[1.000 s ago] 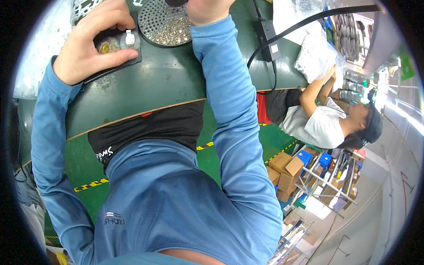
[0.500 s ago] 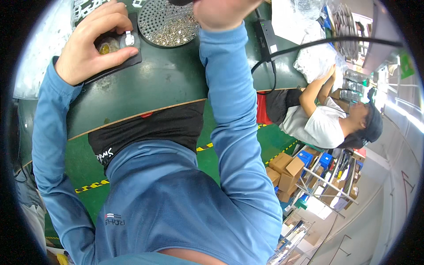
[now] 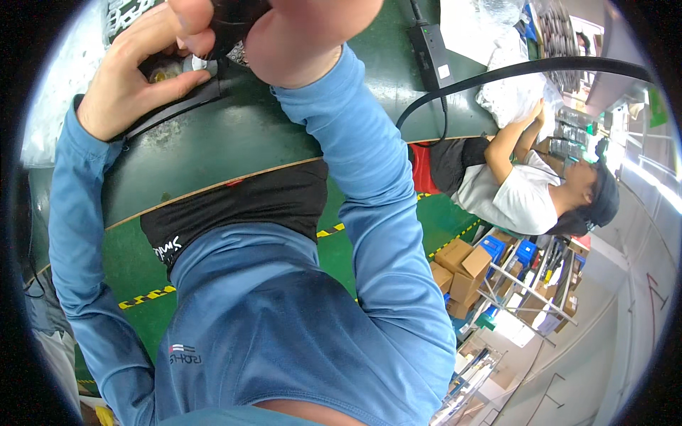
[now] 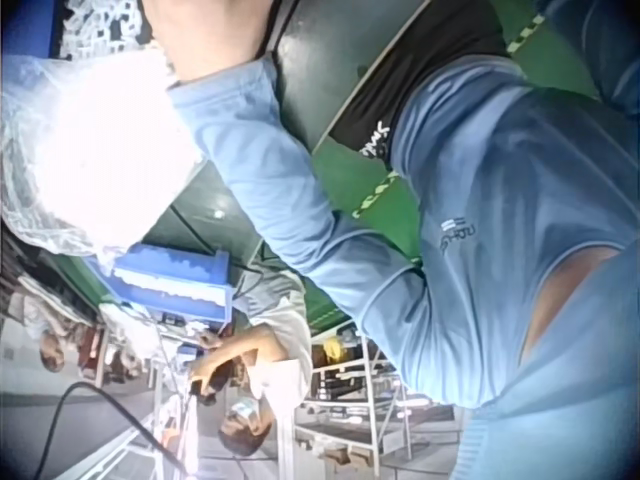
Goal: Assembling small white plastic components on a workbench using a heat gun and small metal disks.
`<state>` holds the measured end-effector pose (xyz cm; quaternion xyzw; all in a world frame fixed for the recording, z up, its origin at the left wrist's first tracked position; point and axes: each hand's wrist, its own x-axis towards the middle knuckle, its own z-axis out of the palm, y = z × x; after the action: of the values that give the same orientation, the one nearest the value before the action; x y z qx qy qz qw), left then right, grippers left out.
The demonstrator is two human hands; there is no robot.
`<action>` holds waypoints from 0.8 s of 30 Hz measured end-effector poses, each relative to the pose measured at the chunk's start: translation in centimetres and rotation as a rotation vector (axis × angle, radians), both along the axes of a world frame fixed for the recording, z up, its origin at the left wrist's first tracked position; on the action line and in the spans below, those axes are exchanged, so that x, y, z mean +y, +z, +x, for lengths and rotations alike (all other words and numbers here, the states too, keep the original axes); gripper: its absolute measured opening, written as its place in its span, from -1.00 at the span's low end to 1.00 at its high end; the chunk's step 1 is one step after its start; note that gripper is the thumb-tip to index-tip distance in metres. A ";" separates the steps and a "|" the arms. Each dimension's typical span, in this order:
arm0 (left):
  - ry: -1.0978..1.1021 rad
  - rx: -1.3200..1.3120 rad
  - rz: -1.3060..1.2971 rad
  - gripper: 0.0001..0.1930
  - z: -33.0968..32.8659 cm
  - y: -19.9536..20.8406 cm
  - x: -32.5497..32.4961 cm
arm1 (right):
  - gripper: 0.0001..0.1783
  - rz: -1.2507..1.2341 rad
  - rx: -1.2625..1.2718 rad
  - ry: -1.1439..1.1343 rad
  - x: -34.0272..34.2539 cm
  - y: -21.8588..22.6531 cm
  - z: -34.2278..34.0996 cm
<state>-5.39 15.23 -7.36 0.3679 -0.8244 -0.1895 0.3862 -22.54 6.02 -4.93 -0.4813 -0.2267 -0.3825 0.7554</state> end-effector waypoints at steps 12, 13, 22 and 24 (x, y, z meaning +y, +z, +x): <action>0.016 0.120 0.009 -0.69 -0.3 -0.4 0.2 | -0.45 0.017 0.179 0.089 -0.3 1.4 0.0; 0.022 0.122 0.010 -0.69 -0.4 -0.4 0.2 | -0.45 0.020 0.195 0.100 -0.3 1.5 0.0; -0.001 0.261 0.065 -0.76 -1.2 -0.3 0.0 | -0.40 -0.073 0.168 0.093 -1.6 -0.3 0.6; 0.044 0.255 0.121 -0.75 -1.2 0.6 1.3 | -0.38 -0.166 0.037 0.135 -0.8 -0.2 2.1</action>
<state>-6.62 16.55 -6.81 0.3815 -0.7474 -0.2754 0.4690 -20.39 5.21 -5.10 -0.5329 -0.2755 -0.3015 0.7411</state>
